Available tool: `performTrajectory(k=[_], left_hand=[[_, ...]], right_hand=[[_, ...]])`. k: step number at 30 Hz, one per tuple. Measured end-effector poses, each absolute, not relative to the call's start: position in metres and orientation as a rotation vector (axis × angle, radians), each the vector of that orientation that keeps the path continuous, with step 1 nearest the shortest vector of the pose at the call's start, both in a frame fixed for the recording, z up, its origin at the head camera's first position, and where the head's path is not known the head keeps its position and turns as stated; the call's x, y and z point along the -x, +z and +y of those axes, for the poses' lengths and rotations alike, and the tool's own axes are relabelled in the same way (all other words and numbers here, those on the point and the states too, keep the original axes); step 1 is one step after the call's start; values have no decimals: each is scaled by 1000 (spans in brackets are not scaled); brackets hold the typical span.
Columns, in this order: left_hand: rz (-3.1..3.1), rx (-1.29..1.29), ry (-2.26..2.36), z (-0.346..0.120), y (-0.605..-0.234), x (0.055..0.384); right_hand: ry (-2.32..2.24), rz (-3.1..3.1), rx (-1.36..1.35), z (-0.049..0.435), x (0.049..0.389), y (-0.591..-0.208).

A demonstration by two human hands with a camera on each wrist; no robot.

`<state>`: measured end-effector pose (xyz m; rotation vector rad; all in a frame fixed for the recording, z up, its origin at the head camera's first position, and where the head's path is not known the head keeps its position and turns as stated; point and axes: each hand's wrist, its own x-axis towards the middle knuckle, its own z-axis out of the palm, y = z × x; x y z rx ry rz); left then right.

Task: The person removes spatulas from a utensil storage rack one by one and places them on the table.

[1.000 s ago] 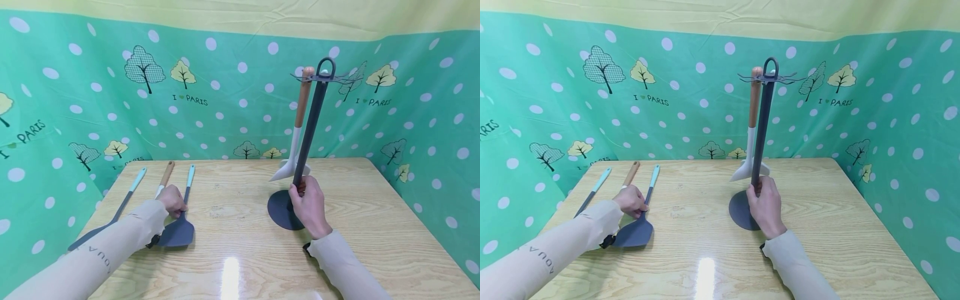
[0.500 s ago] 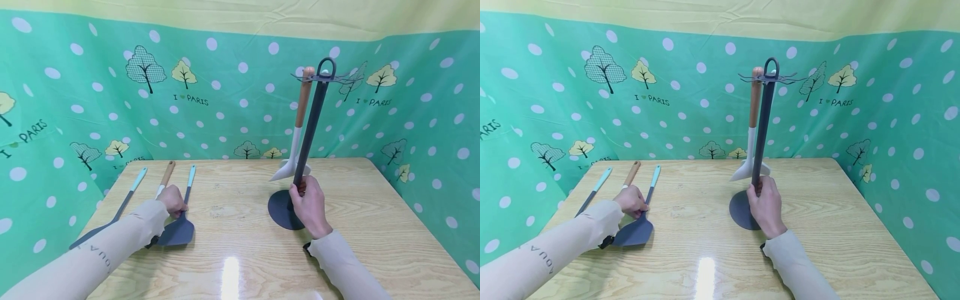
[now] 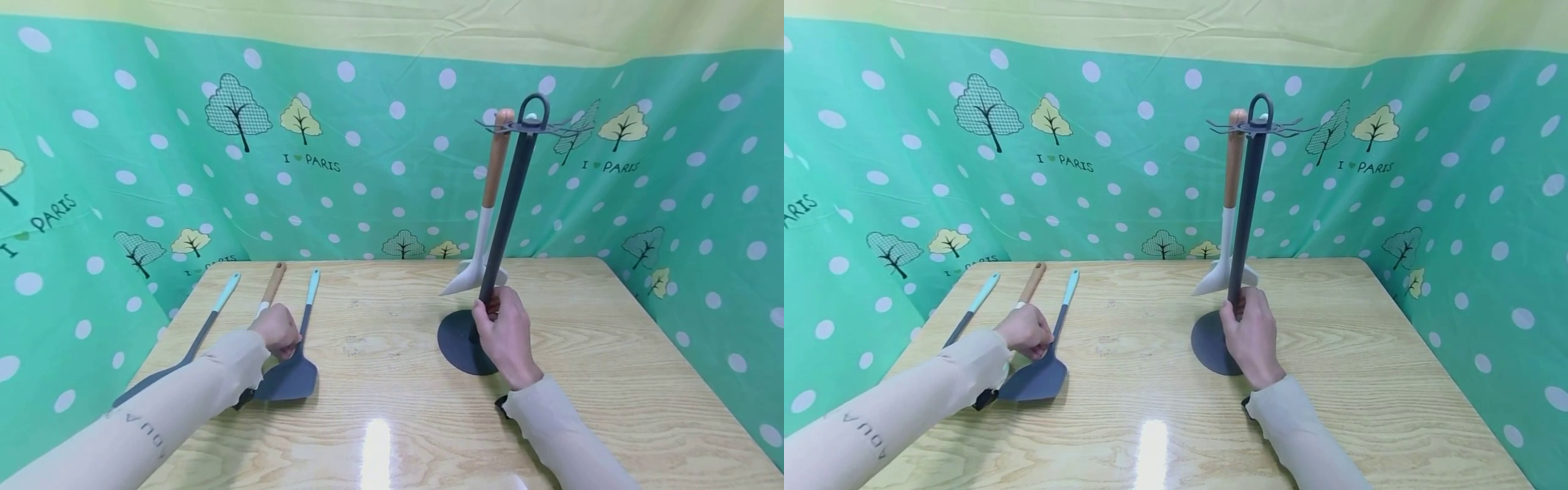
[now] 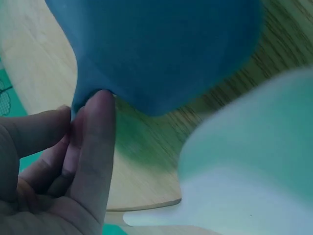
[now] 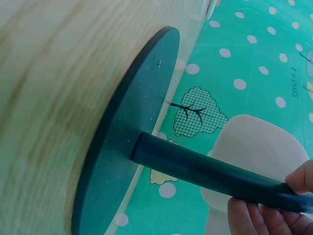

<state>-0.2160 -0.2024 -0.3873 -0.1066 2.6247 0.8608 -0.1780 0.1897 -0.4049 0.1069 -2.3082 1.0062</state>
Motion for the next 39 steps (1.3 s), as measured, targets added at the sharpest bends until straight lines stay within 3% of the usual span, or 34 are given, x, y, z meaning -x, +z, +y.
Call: performTrajectory(k=[15,39], left_hand=[[2753,-64,765,-194,-371,203],[2665,-96,1097,-174,-358,184]], right_hand=[[1007,-2313,-103,190,177,-404],[1001,-2301,-93,189,178,-404]])
